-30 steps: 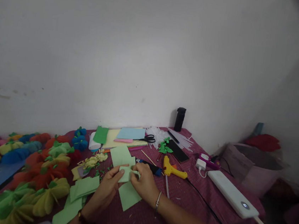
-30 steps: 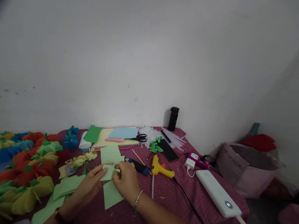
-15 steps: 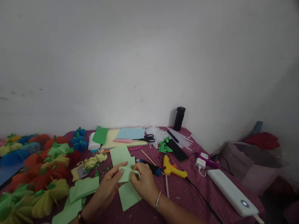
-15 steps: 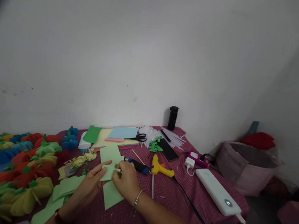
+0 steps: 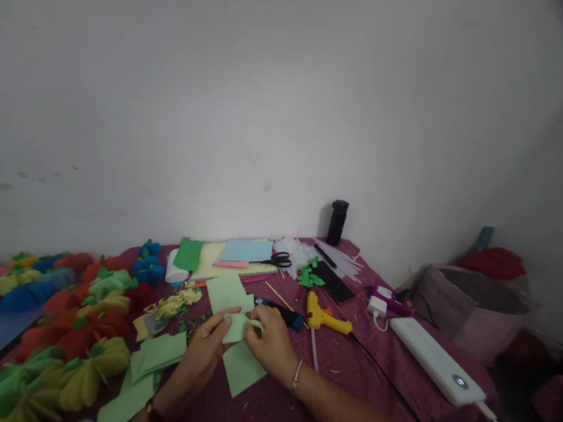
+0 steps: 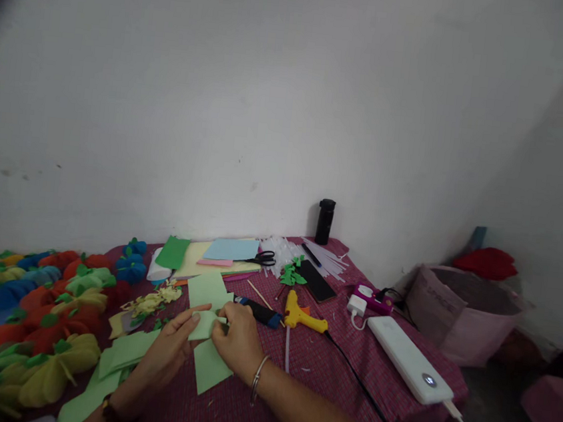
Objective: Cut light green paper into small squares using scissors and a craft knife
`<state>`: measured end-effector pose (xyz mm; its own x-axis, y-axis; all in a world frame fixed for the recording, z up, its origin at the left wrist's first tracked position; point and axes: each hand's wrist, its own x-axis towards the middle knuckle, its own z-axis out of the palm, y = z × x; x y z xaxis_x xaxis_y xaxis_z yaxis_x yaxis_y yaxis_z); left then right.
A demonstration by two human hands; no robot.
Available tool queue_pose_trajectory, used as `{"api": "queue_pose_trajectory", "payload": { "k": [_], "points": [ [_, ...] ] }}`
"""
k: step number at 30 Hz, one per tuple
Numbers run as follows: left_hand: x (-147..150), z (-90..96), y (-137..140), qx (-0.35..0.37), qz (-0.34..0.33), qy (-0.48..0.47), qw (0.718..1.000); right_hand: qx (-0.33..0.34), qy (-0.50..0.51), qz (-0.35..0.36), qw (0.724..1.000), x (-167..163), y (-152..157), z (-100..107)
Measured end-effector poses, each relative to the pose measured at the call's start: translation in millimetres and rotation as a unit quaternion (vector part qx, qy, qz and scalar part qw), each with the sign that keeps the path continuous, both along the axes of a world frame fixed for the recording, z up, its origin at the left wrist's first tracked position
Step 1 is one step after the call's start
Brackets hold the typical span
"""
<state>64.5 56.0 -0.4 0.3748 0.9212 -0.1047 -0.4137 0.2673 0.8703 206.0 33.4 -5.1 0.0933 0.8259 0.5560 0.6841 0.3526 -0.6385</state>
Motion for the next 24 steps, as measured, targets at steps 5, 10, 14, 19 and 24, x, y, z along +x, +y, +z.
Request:
{"api": "queue_pose_trajectory", "payload": {
  "k": [5,10,14,19,24],
  "points": [
    [0.3,0.6,-0.2,0.008,0.008,0.009,1.000,0.000,0.000,0.006,1.000,0.4,0.1,0.1],
    [0.7,1.0,-0.1,0.008,0.010,0.015,1.000,-0.003,0.000,0.001,1.000,0.0,0.8,-0.8],
    [0.3,-1.2,0.6,0.007,0.010,0.012,1.000,-0.007,0.000,0.005,1.000,-0.3,0.3,-0.2],
    [-3.0,-2.9,1.4,0.008,0.005,-0.001,1.000,0.005,0.022,0.031,0.999,2.2,-1.8,3.1],
    [-4.4,1.8,1.3,0.022,0.048,0.025,0.998,0.037,0.130,0.064,0.989,6.5,3.2,3.7]
  ]
}}
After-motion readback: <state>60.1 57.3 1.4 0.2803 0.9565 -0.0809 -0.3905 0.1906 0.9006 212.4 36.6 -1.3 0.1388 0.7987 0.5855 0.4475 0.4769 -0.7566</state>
